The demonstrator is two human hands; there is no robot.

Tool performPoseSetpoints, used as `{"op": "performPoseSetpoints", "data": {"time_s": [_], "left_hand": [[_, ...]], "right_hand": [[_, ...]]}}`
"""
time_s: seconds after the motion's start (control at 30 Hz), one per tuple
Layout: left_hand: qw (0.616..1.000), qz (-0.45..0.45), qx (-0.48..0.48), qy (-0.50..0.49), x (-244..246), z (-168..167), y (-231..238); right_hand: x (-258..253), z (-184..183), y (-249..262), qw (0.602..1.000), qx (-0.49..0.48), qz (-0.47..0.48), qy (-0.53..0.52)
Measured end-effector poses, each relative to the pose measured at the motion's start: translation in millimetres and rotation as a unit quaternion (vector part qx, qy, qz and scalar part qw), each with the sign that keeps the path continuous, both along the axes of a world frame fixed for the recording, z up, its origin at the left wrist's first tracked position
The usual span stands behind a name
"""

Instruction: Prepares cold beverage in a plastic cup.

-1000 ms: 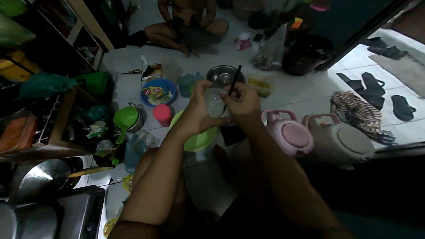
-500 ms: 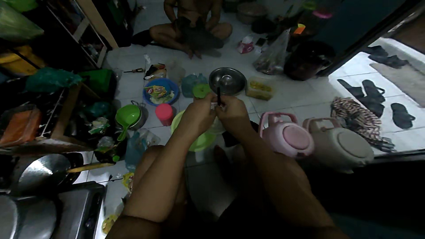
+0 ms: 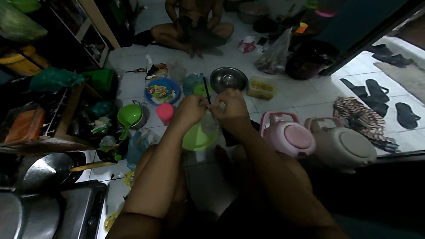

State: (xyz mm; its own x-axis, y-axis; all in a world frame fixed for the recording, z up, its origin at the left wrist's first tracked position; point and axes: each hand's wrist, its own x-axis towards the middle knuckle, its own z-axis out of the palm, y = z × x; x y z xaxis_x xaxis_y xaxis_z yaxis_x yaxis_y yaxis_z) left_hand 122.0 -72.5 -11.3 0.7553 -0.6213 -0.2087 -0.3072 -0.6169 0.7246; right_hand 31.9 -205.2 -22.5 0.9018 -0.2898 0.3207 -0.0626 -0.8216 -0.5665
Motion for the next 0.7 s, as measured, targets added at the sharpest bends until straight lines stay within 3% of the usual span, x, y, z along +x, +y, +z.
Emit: {"op": "performPoseSetpoints", "data": {"time_s": [0.17, 0.47, 0.7], "left_hand": [[0.999, 0.052, -0.011, 0.01, -1, 2, -3], [0.982, 0.119, -0.135, 0.054, 0, -2, -2], [0.984, 0.122, -0.113, -0.057, 14, 0, 13]], "right_hand": [[0, -7, 9, 0.996, 0.004, 0.063, 0.066], [1, -12, 12, 0.995, -0.035, 0.092, 0.014], [-6, -6, 21, 0.981, 0.051, 0.163, -0.092]]}}
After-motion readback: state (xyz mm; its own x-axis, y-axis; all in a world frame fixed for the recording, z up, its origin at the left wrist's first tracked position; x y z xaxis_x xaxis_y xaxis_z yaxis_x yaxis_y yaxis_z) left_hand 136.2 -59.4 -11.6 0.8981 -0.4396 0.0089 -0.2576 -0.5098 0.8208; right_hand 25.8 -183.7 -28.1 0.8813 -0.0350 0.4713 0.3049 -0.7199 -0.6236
